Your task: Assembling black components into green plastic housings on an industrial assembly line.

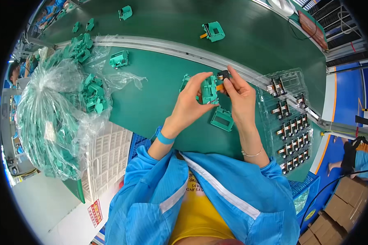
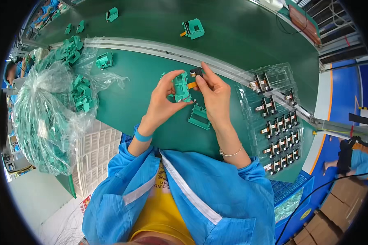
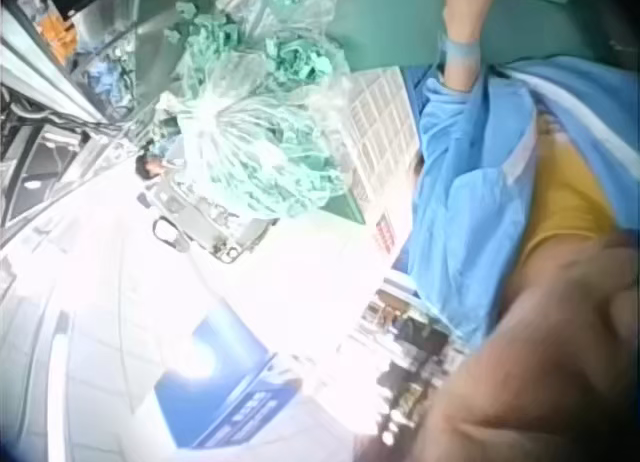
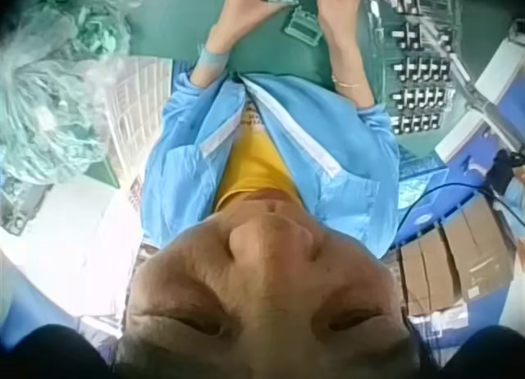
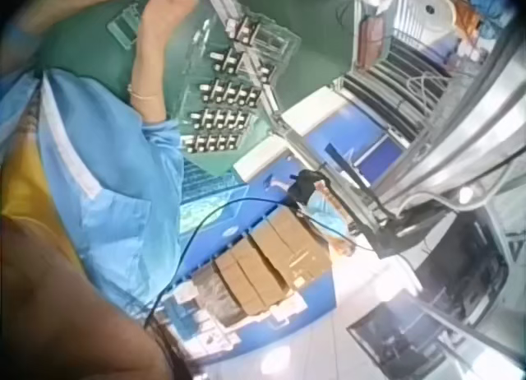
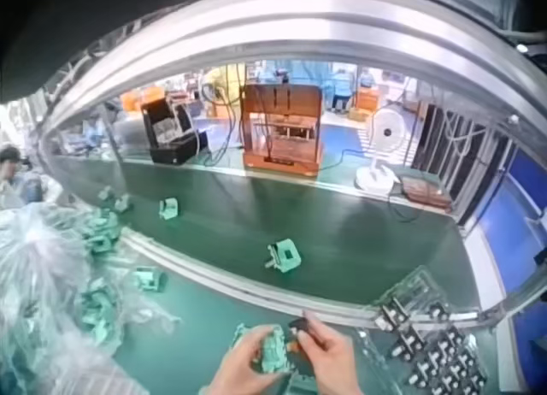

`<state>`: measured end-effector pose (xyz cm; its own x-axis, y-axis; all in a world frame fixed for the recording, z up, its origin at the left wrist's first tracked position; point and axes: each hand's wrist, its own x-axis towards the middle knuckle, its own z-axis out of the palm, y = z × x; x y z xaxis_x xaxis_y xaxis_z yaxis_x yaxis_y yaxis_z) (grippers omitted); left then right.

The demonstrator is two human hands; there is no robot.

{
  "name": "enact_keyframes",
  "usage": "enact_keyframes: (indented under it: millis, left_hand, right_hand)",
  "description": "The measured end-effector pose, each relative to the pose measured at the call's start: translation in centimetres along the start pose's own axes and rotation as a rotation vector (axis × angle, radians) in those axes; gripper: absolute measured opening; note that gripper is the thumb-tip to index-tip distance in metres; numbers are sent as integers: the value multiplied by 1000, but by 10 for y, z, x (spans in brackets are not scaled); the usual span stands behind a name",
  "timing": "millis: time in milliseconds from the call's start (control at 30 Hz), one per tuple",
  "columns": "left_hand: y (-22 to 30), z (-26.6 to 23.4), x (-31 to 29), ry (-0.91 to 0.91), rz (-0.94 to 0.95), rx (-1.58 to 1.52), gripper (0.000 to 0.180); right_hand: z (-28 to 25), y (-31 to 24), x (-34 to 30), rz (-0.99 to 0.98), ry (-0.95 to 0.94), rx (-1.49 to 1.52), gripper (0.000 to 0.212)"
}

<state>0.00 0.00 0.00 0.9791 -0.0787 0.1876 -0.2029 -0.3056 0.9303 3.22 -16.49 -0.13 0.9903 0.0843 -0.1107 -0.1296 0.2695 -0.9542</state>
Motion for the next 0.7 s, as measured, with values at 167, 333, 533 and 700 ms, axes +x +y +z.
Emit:
enact_keyframes:
  millis: [167, 333, 533, 700]
  left_hand:
    - [-2, 7, 4, 15, -6, 14, 79]
    - [-9, 7, 5, 51, 20, -13, 78]
    - [-7, 10, 5, 73, 13, -16, 76]
    - [-6, 12, 3, 100, 67, 13, 76]
  right_hand:
    - [0, -1, -1, 28, -6, 40, 43]
    - [6, 2, -6, 54, -60, 135, 44]
    - [8, 2, -11, -11, -61, 137, 46]
    - [9, -1, -18, -74, 78, -45, 37]
